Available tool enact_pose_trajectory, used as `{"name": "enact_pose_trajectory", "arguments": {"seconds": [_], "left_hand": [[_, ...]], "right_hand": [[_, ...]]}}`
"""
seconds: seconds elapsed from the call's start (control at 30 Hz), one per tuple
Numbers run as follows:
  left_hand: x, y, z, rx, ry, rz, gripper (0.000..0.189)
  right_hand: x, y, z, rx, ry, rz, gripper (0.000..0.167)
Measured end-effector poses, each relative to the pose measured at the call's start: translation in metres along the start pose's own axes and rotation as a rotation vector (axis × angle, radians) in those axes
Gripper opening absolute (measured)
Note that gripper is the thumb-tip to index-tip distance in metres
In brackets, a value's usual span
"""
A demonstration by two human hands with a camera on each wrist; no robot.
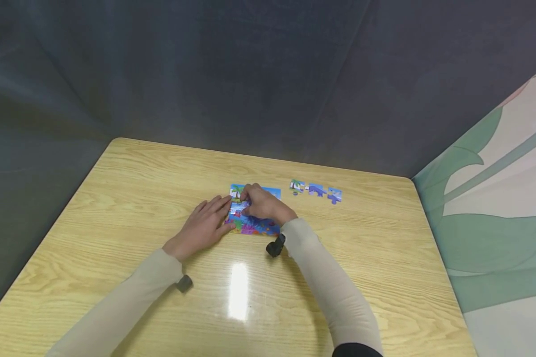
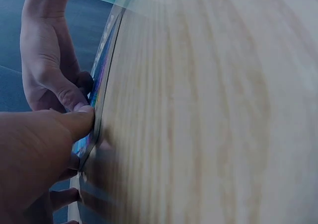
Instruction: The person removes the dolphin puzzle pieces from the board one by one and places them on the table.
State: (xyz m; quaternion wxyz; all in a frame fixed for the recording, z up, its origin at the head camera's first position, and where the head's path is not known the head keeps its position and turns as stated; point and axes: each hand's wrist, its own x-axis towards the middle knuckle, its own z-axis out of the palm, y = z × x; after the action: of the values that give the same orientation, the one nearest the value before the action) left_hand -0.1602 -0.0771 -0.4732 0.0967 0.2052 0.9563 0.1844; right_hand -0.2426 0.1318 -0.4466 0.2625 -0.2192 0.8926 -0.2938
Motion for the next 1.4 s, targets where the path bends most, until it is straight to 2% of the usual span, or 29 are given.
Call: {"name": "enact_pose_trajectory", "arguments": {"seconds": [0.23,0.57,0.77,1.2,1.4], "left_hand": [[0.002,0.0,0.001,0.02,-0.002,-0.012,0.073],[0.002,0.0,0.001,0.028,-0.009,-0.01,0.074],[0.002,0.001,0.0,0.028,-0.013,-0.01,0.074],[0.002,0.0,0.002,0.037,-0.032,-0.018,0.074],[0.002,0.0,0.001,0.034,-0.02,-0.009,0.074]], "right_hand": [[0.0,0.004,0.001,0.06,0.009,-0.029,0.029],[-0.001,0.019,0.0,0.238,0.036,-0.117,0.017],[-0.001,0.021,0.001,0.248,0.053,-0.134,0.015],[-0.003,0.022,0.001,0.258,0.047,-0.119,0.017],[-0.005,0.023,0.0,0.268,0.058,-0.122,0.016]]}}
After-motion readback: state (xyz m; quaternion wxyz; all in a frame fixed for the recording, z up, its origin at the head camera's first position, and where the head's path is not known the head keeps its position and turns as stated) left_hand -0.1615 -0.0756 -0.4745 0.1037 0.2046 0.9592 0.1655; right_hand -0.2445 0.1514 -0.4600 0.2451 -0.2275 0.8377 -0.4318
